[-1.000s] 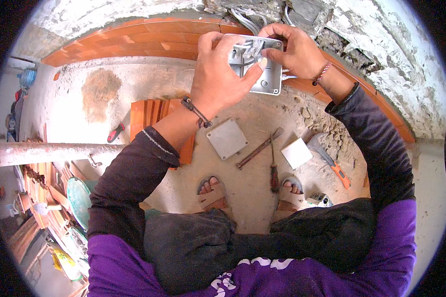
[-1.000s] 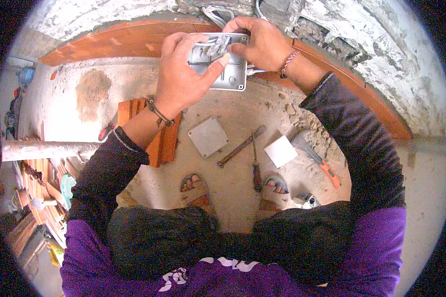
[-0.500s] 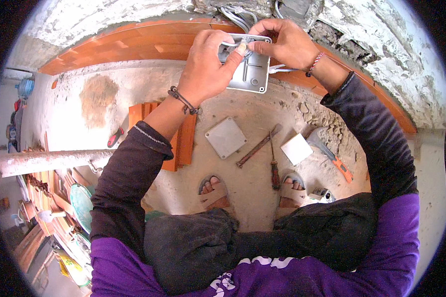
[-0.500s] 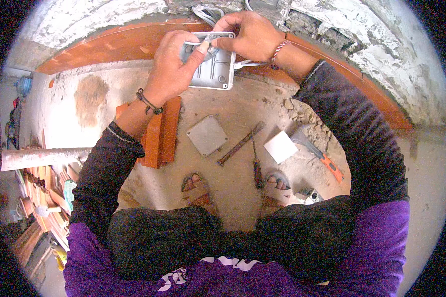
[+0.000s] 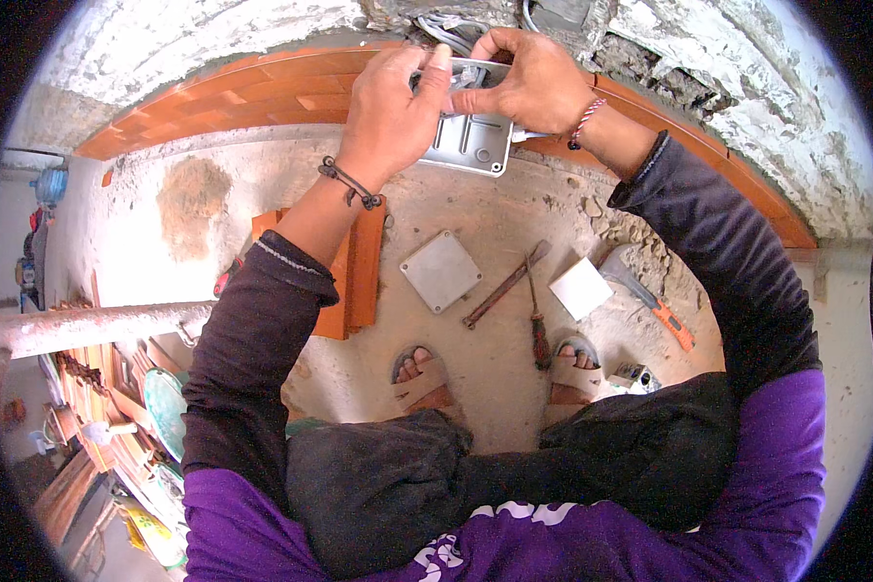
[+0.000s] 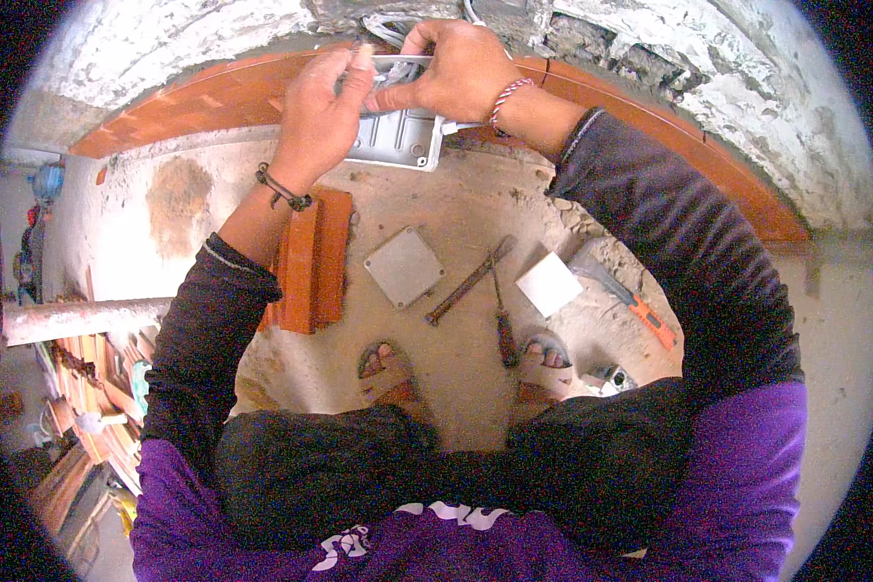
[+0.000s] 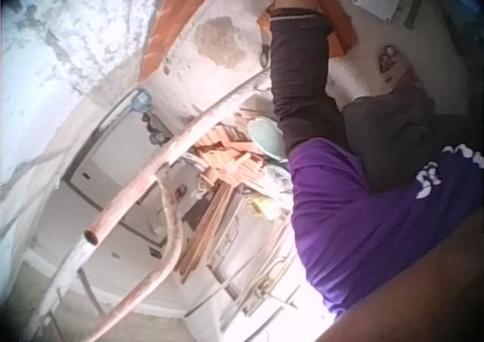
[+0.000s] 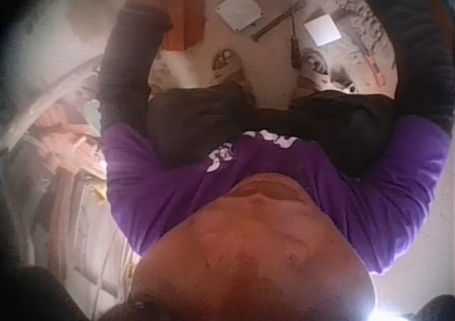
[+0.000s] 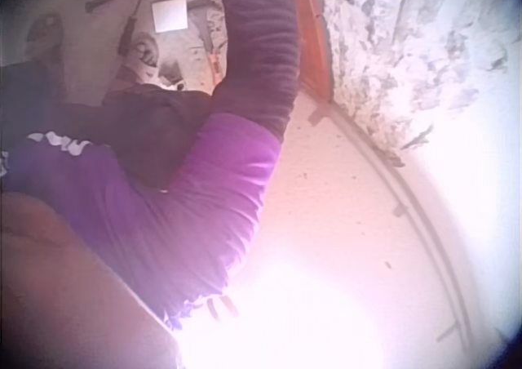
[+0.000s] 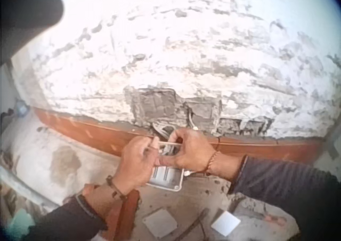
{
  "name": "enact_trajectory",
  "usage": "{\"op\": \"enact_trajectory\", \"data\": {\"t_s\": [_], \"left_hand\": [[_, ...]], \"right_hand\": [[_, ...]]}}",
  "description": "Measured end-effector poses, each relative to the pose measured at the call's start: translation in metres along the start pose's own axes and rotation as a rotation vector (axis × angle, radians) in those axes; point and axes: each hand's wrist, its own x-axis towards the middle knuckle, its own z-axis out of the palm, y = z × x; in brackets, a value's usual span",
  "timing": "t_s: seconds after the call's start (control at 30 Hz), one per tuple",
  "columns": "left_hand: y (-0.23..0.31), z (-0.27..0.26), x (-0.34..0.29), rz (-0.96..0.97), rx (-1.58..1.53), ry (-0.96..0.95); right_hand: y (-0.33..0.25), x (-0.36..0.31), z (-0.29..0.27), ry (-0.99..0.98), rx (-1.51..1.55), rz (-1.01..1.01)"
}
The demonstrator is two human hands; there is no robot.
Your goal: The person connects wires to a white electrical box using green connectors, then places the box into a wall cavity and secures it with screws. They also handle a white cover plate and use a screwdriver to fasten components.
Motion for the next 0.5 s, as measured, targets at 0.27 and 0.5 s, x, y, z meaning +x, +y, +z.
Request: {"op": "enact_trajectory", "data": {"t_s": [0.27, 0.5], "left_hand": [[0.007, -0.004, -0.001, -0.098, 0.080, -0.157], [-0.008, 0.003, 0.009, 0.177, -0.047, -0.224]], "right_hand": [[0.005, -0.008, -0.002, -0.014, 0.002, -0.044], [0.008, -0.005, -0.005, -0.045, -0.079, -0.039]]}}
